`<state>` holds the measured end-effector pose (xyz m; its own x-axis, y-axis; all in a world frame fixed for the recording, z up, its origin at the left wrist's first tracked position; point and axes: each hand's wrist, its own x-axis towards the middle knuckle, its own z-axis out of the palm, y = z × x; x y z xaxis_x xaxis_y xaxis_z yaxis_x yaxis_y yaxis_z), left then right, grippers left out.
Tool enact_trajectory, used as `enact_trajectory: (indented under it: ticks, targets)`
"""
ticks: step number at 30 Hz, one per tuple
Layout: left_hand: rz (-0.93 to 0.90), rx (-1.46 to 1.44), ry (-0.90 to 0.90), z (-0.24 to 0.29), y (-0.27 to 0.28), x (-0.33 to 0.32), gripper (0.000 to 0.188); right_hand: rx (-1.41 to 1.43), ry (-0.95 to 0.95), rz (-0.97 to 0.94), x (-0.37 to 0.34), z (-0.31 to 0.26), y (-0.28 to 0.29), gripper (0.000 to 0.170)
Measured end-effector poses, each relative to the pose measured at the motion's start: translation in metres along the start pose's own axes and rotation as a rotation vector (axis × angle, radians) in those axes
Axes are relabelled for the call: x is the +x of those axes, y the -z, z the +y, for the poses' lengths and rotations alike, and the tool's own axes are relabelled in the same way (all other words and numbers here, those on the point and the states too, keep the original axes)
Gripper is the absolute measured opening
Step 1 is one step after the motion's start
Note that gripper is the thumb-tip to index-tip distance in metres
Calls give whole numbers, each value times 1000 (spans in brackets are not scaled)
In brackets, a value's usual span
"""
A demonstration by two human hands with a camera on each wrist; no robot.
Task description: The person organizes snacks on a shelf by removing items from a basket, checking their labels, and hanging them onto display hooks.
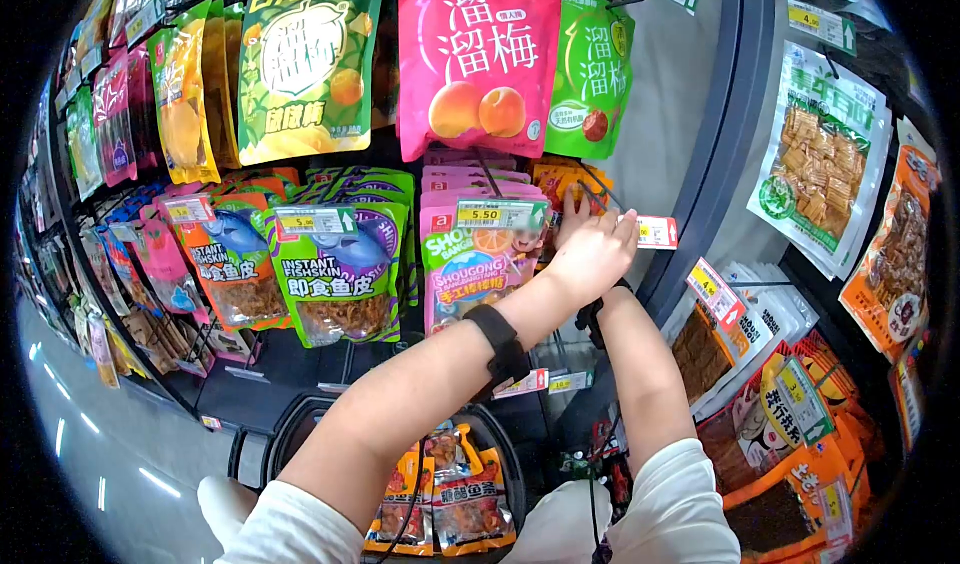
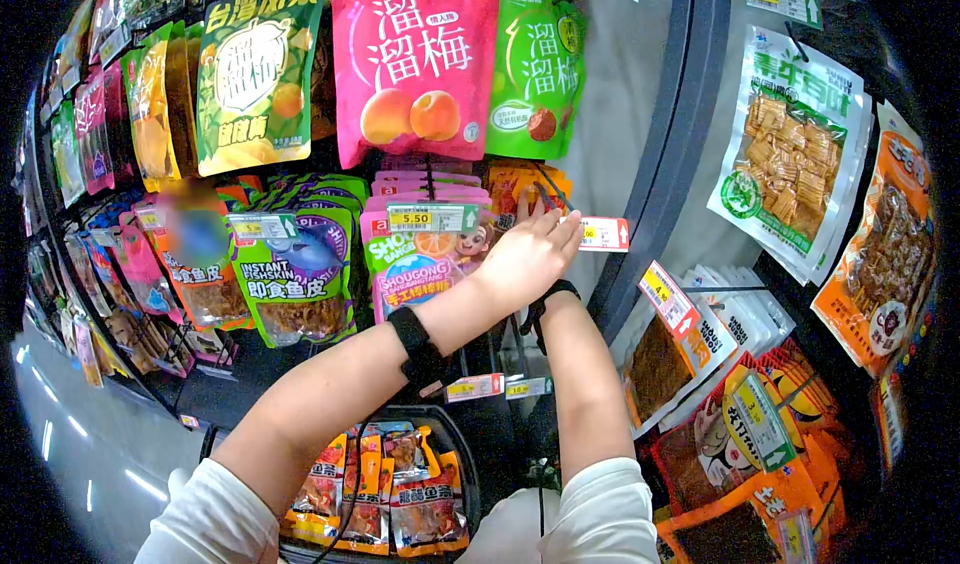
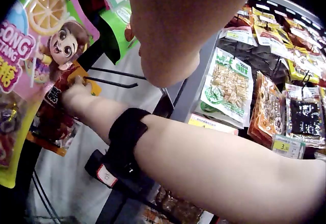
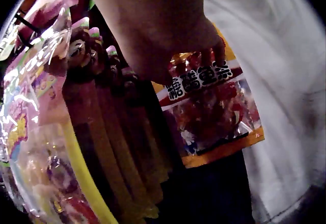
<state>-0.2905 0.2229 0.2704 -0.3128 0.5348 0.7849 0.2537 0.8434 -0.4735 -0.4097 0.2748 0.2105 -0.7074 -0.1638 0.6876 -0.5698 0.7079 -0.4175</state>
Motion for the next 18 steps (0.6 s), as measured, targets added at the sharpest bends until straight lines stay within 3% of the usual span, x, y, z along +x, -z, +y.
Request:
enact_trajectory:
  ticks: [4,8,13,15,16,18]
  targets:
    - [69,4,34,1,-6,0,35,-18,28,-23,-7,2,-11,38]
    - [4,182,-125,-8,6,-8,37,-41,115,-75,-16,6,-25,37]
    - [-180,114,-279,-24,38,-85,39,-30,402,-313,-24,48,-35,37]
    - [-213,75,-333,-22,66,-140,34,375,-78,-506,-77,-17,42,40]
    - [-251,46,-345,-23,78,-169,33,301,-231,-624,-85,-28,52,62]
    - [-398,-25,-341,-22,101,-231,30,388,-266,-559,-111,-36,47,61]
